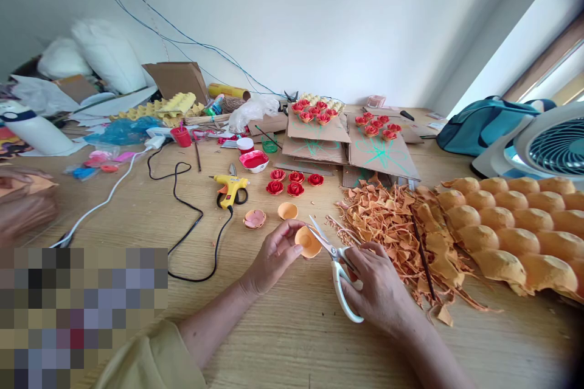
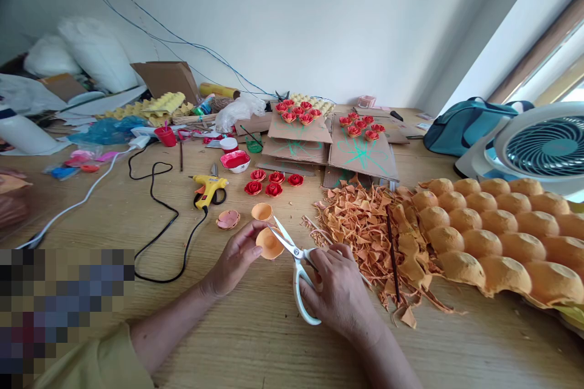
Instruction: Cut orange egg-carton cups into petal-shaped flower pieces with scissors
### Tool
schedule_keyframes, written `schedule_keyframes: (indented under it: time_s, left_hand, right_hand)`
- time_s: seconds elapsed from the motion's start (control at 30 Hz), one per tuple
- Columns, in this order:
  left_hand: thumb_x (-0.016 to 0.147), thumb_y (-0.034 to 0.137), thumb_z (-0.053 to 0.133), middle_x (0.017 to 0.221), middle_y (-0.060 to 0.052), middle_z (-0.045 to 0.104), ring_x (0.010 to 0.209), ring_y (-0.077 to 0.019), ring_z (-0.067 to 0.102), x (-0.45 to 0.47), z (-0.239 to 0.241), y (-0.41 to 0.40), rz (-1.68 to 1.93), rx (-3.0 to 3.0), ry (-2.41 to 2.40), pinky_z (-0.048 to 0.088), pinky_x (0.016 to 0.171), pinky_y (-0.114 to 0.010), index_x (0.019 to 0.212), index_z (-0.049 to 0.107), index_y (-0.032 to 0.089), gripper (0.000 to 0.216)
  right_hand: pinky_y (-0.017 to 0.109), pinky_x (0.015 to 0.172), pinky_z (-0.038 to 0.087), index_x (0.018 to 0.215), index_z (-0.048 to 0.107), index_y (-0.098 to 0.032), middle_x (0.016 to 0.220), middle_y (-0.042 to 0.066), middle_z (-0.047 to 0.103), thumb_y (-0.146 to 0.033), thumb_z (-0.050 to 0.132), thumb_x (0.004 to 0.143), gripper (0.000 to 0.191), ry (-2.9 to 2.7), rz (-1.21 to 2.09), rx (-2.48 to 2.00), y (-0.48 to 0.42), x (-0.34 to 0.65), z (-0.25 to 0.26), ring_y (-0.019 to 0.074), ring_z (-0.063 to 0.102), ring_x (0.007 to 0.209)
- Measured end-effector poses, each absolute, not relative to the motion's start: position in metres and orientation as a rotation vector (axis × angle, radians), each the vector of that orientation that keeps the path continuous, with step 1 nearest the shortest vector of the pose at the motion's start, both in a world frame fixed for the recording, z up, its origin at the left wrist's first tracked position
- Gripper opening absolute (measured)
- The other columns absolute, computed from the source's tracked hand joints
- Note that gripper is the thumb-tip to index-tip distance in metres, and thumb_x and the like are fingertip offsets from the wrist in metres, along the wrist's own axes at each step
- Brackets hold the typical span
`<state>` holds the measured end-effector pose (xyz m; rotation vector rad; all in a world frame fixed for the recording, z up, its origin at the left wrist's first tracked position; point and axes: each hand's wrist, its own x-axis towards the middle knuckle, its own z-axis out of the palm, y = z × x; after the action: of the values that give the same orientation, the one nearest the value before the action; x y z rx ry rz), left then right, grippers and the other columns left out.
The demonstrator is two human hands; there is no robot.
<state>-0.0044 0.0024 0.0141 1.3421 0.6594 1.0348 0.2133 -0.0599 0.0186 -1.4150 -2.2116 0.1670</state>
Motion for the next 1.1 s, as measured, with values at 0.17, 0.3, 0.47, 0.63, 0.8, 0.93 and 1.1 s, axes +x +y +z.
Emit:
schedule_keyframes:
  time_s: [0.17, 0.3, 0.47, 0.63, 0.8, 0.93, 1.1]
  left_hand:
    - [0.083, 0.04, 0.062, 0.102, -0.006, 0.062, 0.083, -0.0181, 0.056, -0.0055, 0.0083, 0.0042, 1.047, 1.258, 0.629, 0.052, 0.068, -0.029, 0.111, 0.062, 0.019, 0.036]
    - [0.086, 0.038, 0.059, 0.107, -0.007, 0.063, 0.081, -0.0162, 0.055, -0.007, 0.0065, 0.0057, 1.067, 1.224, 0.617, 0.051, 0.067, -0.027, 0.116, 0.063, 0.019, 0.036]
    - [0.086, 0.038, 0.06, 0.103, -0.005, 0.06, 0.084, -0.0163, 0.054, -0.007, 0.0087, 0.0053, 1.063, 1.239, 0.598, 0.049, 0.066, -0.025, 0.113, 0.061, 0.02, 0.032]
    - [0.085, 0.041, 0.063, 0.093, -0.004, 0.058, 0.081, -0.0149, 0.051, -0.0058, 0.0103, 0.0044, 1.006, 1.297, 0.595, 0.047, 0.065, -0.023, 0.105, 0.061, 0.017, 0.031]
    - [0.084, 0.041, 0.063, 0.091, -0.003, 0.057, 0.079, -0.0143, 0.05, -0.0059, 0.0123, 0.0041, 0.994, 1.23, 0.603, 0.046, 0.063, -0.023, 0.105, 0.061, 0.018, 0.031]
    - [0.085, 0.04, 0.062, 0.088, -0.002, 0.056, 0.073, -0.0125, 0.05, -0.0054, 0.0131, 0.0036, 0.993, 1.174, 0.589, 0.045, 0.061, -0.023, 0.102, 0.062, 0.017, 0.028]
    - [0.086, 0.04, 0.061, 0.084, -0.002, 0.055, 0.069, -0.0116, 0.048, -0.0046, 0.0083, 0.0054, 1.014, 1.056, 0.563, 0.042, 0.058, -0.023, 0.101, 0.064, 0.016, 0.028]
  right_hand:
    - [0.032, 0.08, 0.038, 0.072, 0.037, -0.023, 0.061, -0.005, 0.05, -0.022, 0.054, 0.089, 0.024, -2.222, 0.195, -1.378, -0.0611, 0.2145, 0.0185, 0.0129, 0.044, 0.054]
    - [0.032, 0.081, 0.039, 0.072, 0.038, -0.023, 0.06, -0.005, 0.051, -0.02, 0.053, 0.089, 0.023, -2.242, 0.191, -1.365, -0.0604, 0.2154, 0.0174, 0.0133, 0.045, 0.054]
    - [0.032, 0.078, 0.038, 0.072, 0.037, -0.023, 0.063, -0.004, 0.051, -0.022, 0.055, 0.086, 0.023, -2.23, 0.17, -1.456, -0.0592, 0.2141, 0.0189, 0.0146, 0.047, 0.058]
    - [0.033, 0.079, 0.037, 0.073, 0.04, -0.023, 0.066, -0.002, 0.053, -0.027, 0.056, 0.087, 0.022, -2.232, 0.154, -1.471, -0.0593, 0.213, 0.0197, 0.0156, 0.049, 0.062]
    - [0.033, 0.081, 0.037, 0.072, 0.038, -0.023, 0.063, -0.005, 0.049, -0.025, 0.055, 0.087, 0.023, -2.238, 0.178, -1.424, -0.0597, 0.215, 0.017, 0.0139, 0.045, 0.057]
    - [0.032, 0.081, 0.037, 0.072, 0.037, -0.023, 0.062, -0.005, 0.049, -0.025, 0.055, 0.089, 0.024, -2.236, 0.197, -1.381, -0.0605, 0.2153, 0.0176, 0.0132, 0.044, 0.055]
    - [0.032, 0.081, 0.037, 0.073, 0.036, -0.023, 0.061, -0.006, 0.049, -0.02, 0.054, 0.088, 0.024, -2.242, 0.213, -1.338, -0.0619, 0.2146, 0.0184, 0.0127, 0.043, 0.054]
